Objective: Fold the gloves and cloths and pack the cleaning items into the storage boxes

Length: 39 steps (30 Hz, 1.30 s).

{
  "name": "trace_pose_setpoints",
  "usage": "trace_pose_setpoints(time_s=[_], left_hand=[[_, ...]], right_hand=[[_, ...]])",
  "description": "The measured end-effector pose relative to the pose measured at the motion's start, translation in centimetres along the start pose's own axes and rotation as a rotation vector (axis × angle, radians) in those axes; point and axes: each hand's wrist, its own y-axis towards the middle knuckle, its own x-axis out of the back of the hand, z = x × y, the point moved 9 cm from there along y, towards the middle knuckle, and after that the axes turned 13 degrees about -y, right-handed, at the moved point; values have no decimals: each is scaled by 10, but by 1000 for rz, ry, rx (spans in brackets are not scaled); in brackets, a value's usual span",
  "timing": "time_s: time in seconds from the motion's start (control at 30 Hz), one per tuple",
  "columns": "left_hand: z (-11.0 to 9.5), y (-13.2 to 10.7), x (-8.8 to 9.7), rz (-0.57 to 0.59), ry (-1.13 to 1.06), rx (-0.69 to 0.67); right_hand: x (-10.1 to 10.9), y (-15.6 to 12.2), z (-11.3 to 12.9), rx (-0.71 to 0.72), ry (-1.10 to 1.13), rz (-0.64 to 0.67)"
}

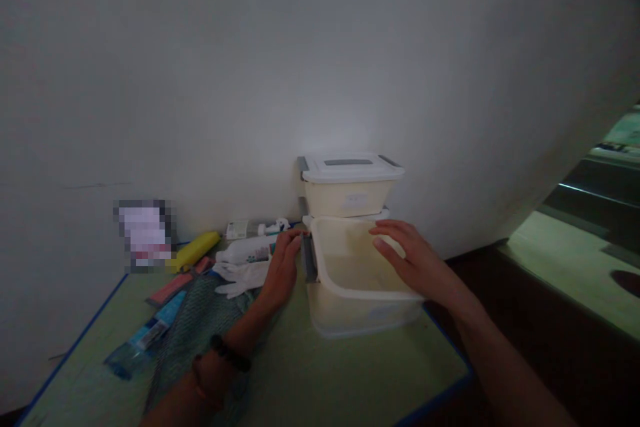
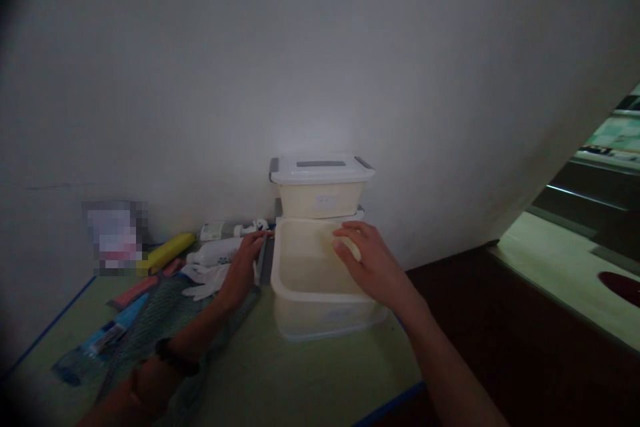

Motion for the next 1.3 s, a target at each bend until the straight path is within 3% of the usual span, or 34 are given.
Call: trace_pose_setpoints(time_s=[0.2,0.33,0.5,0.67,0.77,0.83,0.97,1.07,1.17,1.3], left_hand=[[2,-8,-11,98,-25,81],[-2,-14,-3,168,11,69],[-16,-21,40,192,204,-21],[-28,-36,82,160,448,-135],[-26,-42,118,67,608,-189],[-20,-44,145,4,697,-205],[-3,-51,182,-46,786,-202],[10,-59,184,-7,788,-179],[16,-66,174,37,790,-154],[18,-69,169,68,717,-46]], right_hand=[[-22,3,53,135,-11,108],[-22,8,73,158,-14,99],[-25,9,120,313,-10,128],[-41,12,170,423,-196,97],[-65,5,200,487,-242,85],[-93,-2,212,510,-191,126],[-162,-12,204,437,-89,193],[-204,-16,183,385,-100,211],[-225,-19,167,372,-100,240],[-233,-23,159,371,-88,246]])
